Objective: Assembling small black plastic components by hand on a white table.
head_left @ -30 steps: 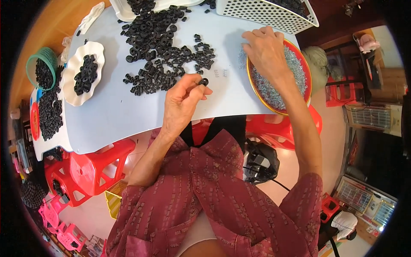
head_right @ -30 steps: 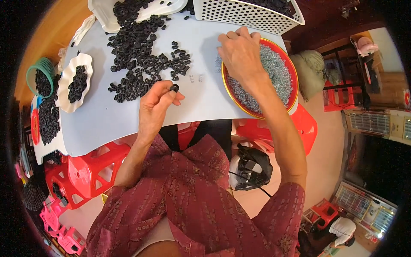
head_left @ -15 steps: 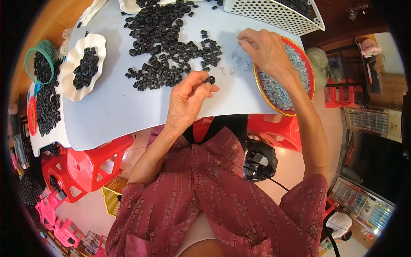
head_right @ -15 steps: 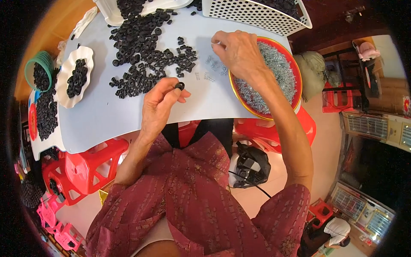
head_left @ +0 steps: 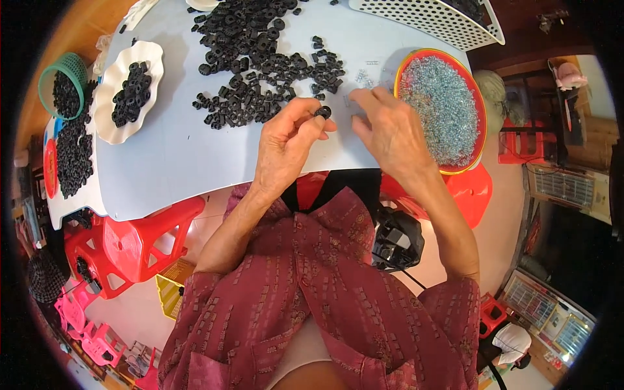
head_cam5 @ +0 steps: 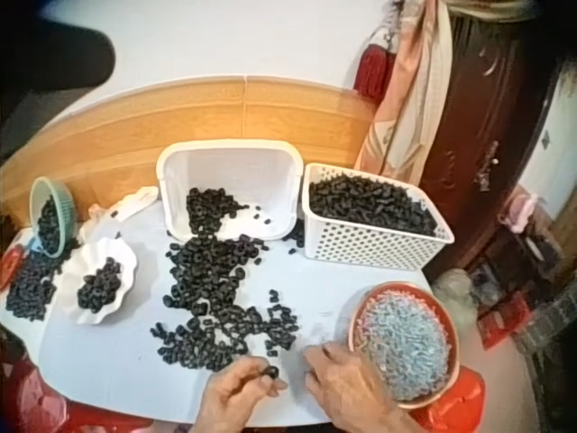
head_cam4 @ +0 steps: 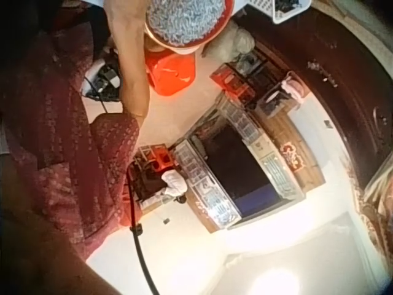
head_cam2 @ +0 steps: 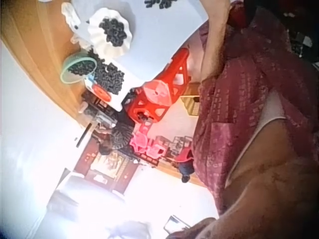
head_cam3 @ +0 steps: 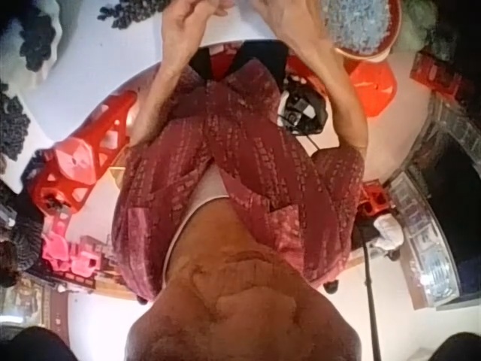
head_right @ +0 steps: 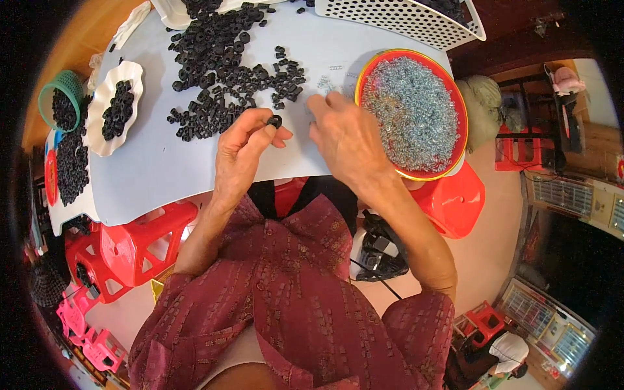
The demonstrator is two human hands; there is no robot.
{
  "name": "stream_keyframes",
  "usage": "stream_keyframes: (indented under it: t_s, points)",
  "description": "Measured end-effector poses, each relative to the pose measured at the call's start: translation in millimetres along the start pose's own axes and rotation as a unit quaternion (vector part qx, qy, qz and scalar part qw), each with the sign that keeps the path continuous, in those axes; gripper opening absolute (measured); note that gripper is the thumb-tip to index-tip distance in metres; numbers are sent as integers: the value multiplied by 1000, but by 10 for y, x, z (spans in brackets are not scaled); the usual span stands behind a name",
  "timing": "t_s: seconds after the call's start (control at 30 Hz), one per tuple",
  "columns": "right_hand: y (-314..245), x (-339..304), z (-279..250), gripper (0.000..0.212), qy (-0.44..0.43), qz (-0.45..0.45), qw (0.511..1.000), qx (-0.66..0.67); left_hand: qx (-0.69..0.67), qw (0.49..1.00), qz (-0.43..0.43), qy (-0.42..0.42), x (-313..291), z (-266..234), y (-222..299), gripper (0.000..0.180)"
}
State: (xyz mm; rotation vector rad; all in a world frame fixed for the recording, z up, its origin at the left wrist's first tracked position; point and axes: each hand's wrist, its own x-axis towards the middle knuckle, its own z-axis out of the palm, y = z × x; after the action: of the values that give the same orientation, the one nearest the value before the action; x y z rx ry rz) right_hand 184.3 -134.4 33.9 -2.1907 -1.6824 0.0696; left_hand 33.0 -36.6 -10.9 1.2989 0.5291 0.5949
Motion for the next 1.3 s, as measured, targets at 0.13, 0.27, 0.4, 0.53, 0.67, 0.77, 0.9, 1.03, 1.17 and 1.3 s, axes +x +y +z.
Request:
stream_keyframes:
  t_s: [0.13, 0.27, 0.4, 0.53, 0.67, 0.77, 0.9, 1.03, 1.17, 1.3]
  points:
    - [-43, -12, 77, 22, 16, -6, 999, -29, 4, 1000, 2, -3, 6, 5, 7, 19]
    - [40, 84, 139, 19, 47, 9, 997, 53, 7, 1000, 2, 1, 2, 10, -7, 19]
    - [-51, 136, 116, 16, 107, 86, 938, 318, -1, 1000, 5, 0, 12, 12, -14, 18]
    - [-193, 183, 93, 14, 81, 129, 889, 431, 14, 1000, 15, -11, 18, -17, -13, 18]
    - [-225, 169, 217, 13, 86, 125, 862, 484, -3, 1000, 20, -10, 30, -29, -20, 19]
    - [-193, 153, 307, 11, 118, 76, 861, 488, 6, 1000, 5, -16, 25, -32, 28, 19]
    - [-192, 133, 399, 11, 139, 84, 829, 535, -58, 998, -8, -18, 29, -47, 4, 19]
    - [-239, 96, 409, 11, 137, 84, 810, 565, -94, 995, -24, -24, 43, -75, -37, 18]
    - [-203, 90, 409, 10, 126, 49, 827, 546, -118, 992, -13, -31, 40, -70, -54, 18]
    - [-233, 148, 247, 10, 48, 104, 846, 520, -110, 993, -22, -30, 42, -91, -30, 18]
